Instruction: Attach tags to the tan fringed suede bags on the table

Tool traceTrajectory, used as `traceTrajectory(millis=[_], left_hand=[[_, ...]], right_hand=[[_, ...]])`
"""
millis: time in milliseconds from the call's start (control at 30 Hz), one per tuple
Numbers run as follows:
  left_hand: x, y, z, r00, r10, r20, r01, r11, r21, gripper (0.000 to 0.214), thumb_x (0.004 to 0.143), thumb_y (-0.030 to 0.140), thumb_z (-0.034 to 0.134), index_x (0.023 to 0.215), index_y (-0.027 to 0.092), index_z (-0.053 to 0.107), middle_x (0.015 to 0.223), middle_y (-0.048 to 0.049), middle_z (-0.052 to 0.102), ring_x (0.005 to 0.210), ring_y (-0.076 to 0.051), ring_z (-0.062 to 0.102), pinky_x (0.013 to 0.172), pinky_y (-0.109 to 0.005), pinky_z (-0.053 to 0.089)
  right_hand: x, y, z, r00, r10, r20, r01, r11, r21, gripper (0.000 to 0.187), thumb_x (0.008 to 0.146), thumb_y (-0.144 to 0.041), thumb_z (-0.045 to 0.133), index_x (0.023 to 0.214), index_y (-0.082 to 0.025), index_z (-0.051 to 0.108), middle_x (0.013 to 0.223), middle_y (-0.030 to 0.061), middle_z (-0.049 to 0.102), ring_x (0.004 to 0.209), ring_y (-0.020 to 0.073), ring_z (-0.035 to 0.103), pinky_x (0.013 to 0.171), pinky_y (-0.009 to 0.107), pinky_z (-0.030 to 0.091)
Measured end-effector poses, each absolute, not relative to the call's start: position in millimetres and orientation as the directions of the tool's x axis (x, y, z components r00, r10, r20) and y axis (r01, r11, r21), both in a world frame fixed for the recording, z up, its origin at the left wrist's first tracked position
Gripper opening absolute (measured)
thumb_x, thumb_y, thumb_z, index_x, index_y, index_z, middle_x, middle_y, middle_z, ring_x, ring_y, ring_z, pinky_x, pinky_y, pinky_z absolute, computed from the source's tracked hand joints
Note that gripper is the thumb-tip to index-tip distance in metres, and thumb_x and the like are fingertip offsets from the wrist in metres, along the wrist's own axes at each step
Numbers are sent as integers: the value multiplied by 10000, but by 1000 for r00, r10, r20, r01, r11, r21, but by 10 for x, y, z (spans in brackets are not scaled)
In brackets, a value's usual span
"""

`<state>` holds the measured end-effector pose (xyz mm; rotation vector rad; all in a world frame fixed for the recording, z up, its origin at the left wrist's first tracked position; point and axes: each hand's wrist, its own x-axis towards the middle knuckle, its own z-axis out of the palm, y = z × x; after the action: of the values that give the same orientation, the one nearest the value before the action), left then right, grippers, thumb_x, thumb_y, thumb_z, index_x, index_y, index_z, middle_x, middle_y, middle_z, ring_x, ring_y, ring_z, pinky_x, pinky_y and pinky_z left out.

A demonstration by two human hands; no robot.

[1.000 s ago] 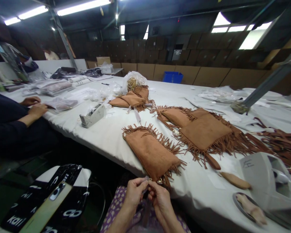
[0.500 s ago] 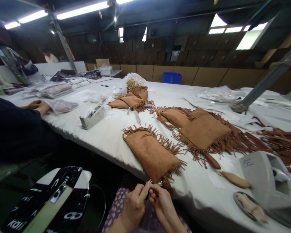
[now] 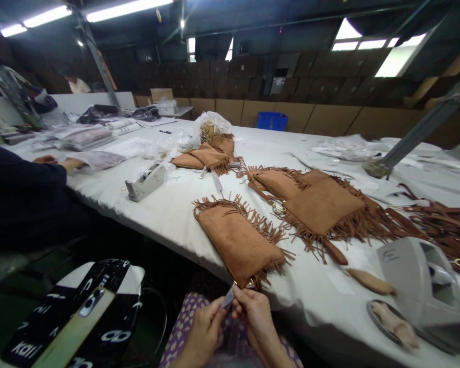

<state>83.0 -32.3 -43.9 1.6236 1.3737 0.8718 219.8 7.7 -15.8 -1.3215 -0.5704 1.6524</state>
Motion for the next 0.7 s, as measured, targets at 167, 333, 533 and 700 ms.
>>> traceTrajectory(millis=[167,333,533,700], left_hand=[[490,-324,-218,34,999,-39,613,10,790,469,807,292,562,1257,163,581,1230,-142,628,1166,-293,550,1009,-424,412],[802,-160,-23,-2,978,-207,392,191,900,513,832,468,523,1227,143,571,1060,-148,691,621,-209,678,574,-305,525],[1181,-51,-261,128,935,-331,42,328,944,474,767,650,499,674,186,520,502,24,548,314,-107,476,326,-196,255],[1101,-18,-302,117,961,-250,88,240,967,445,777,595,528,614,181,536,507,33,498,415,-103,423,414,-218,291]], right_hand=[[2180,85,-224,104,873,-477,-289,-433,-854,446,526,-500,800,438,-143,549,389,-26,476,313,50,342,335,207,271],[2181,79,-265,132,884,-448,-261,-405,-876,443,540,-510,783,441,-146,551,375,-38,444,325,52,324,345,209,243],[2264,78,-251,30,903,-428,-228,-411,-883,468,581,-558,741,456,-151,547,347,-35,429,335,72,355,363,210,258],[2337,118,-239,-9,912,-410,-170,-406,-898,469,574,-566,723,448,-158,530,349,-37,432,329,69,336,364,214,259]])
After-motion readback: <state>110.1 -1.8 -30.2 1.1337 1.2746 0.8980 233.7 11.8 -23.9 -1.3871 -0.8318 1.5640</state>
